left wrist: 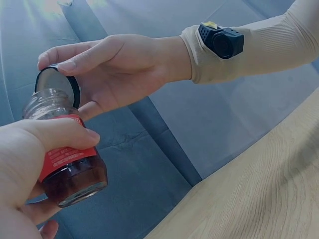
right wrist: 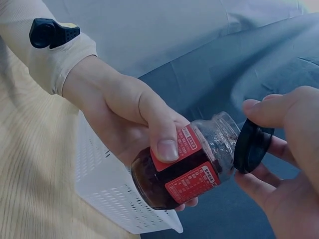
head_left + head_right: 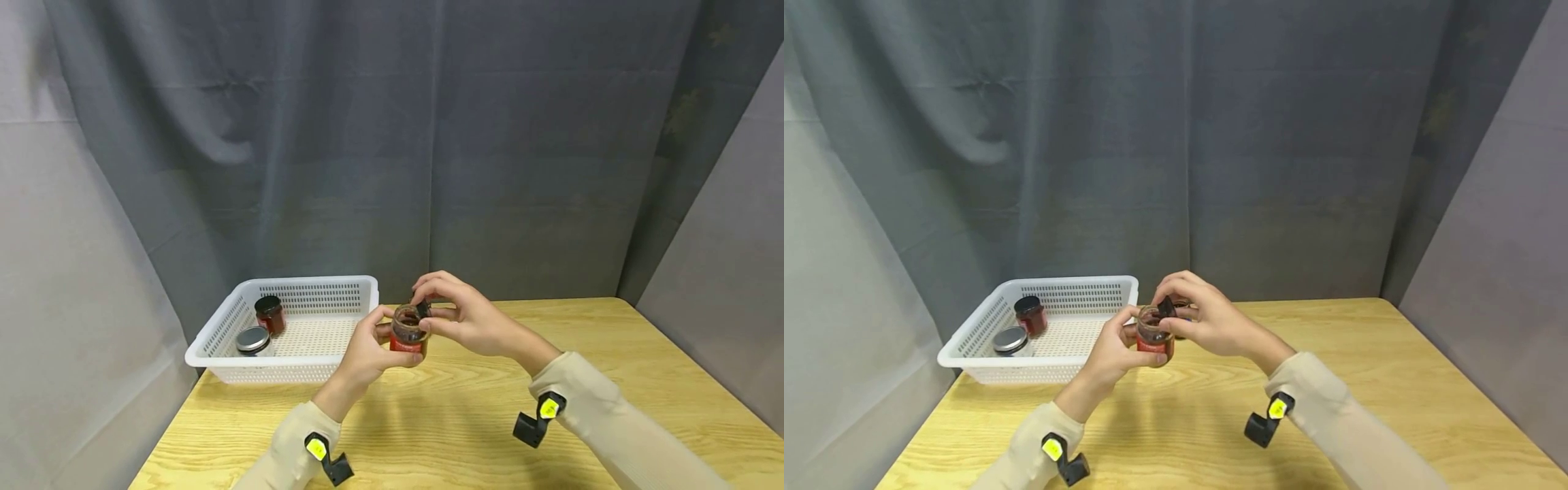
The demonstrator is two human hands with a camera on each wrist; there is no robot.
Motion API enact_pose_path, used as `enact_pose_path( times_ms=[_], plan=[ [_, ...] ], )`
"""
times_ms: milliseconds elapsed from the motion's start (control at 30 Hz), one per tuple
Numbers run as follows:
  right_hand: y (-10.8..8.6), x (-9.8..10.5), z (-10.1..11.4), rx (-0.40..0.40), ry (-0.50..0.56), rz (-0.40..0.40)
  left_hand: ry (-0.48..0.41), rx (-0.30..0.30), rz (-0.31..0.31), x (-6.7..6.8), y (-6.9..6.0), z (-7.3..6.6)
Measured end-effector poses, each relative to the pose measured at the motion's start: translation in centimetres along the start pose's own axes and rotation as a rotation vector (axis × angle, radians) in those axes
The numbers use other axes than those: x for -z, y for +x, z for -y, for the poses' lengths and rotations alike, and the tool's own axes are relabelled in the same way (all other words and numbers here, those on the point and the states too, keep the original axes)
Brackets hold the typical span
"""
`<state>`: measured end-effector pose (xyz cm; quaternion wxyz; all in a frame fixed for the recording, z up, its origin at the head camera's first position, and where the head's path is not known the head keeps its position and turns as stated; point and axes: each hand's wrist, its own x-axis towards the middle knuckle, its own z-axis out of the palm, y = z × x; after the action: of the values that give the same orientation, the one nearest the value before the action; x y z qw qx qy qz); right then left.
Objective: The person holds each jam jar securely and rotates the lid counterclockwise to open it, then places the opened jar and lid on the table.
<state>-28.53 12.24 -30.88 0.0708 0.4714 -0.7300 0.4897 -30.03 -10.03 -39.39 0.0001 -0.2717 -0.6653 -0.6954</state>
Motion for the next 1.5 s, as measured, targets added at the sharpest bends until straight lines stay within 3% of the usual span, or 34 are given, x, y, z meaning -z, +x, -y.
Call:
enact_pose_path(
  times_ms=[367,700,1500],
  plan=[
    [-0.2,-0.2,-0.2,-0.02,0.051,-0.038,0.007,0.007,-0.008,0.1,0.1,0.1],
    [-0.7,0.1,-0.7,-0.019,0.006,-0.051,0.032,0.003,-0.018,0.0,0.3,-0.3],
    [-1.5,0.8,-0.6,-0.051,0.047,-0.139,0.08,-0.007,-0.031,-0.6,0.8,-0.7]
  ],
)
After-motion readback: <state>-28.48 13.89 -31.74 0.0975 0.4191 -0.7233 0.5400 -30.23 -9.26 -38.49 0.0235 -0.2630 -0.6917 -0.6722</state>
